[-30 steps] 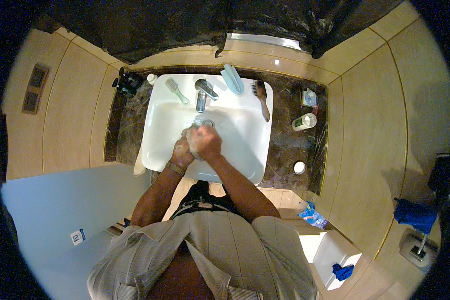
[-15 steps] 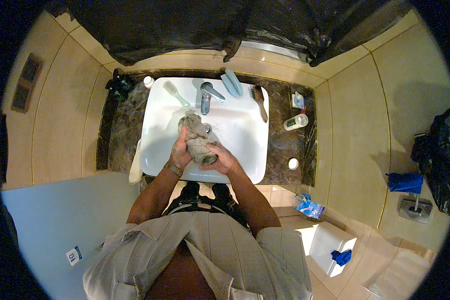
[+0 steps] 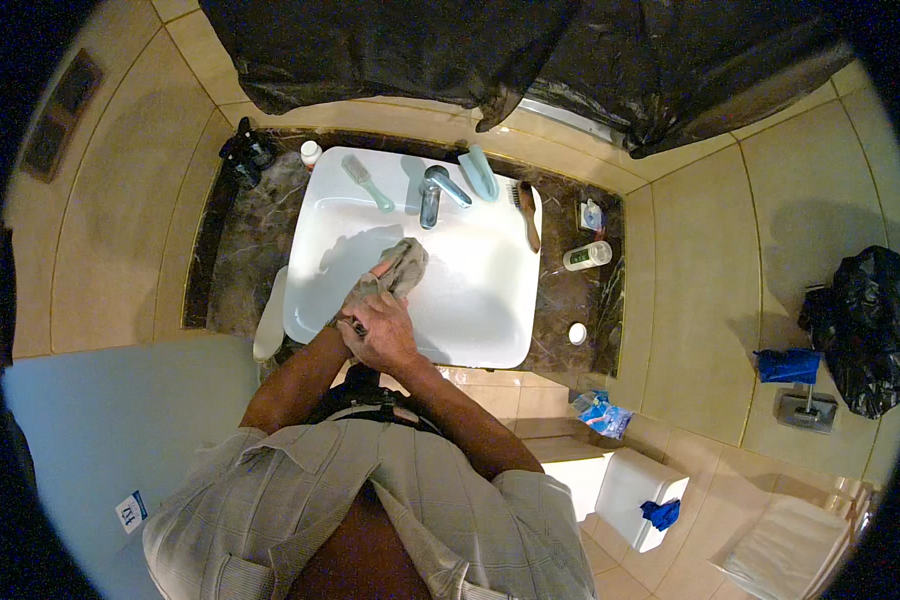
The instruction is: The person washes a cloth in a bathroom sink. They apply liquid from a small bottle, rub the cloth by hand, rinse it under running water, and wring it out repeatedly.
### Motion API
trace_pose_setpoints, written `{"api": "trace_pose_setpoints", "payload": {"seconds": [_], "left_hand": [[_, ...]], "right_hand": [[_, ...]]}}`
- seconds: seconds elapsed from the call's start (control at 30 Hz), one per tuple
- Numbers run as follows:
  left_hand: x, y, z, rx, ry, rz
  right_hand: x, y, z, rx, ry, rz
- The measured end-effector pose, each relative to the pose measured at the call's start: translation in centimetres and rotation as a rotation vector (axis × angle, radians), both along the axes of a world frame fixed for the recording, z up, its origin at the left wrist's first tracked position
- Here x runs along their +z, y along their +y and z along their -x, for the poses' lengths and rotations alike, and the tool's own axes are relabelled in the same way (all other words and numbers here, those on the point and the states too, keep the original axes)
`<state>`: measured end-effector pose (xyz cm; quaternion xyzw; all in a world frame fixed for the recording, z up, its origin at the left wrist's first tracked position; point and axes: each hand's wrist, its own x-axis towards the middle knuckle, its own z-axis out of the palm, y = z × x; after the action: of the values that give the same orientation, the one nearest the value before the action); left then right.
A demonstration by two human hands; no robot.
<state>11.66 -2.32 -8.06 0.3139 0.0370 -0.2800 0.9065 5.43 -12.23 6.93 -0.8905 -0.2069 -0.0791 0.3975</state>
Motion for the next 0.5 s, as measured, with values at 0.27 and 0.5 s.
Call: {"api": "trace_pose_setpoints", "payload": {"seconds": [0.27,0.5], "left_hand": [[4.8,-1.6,2.3,0.065,-0.478,-0.931],[0.9,0.1,0.9,0.197,-1.068,-1.377]], "right_hand": [[-8.6,-4.3,-5.4,-0.578,0.203,-0.048],[-4.3,-0.3,-1.8,-0.318,0.047,-0.16]]}}
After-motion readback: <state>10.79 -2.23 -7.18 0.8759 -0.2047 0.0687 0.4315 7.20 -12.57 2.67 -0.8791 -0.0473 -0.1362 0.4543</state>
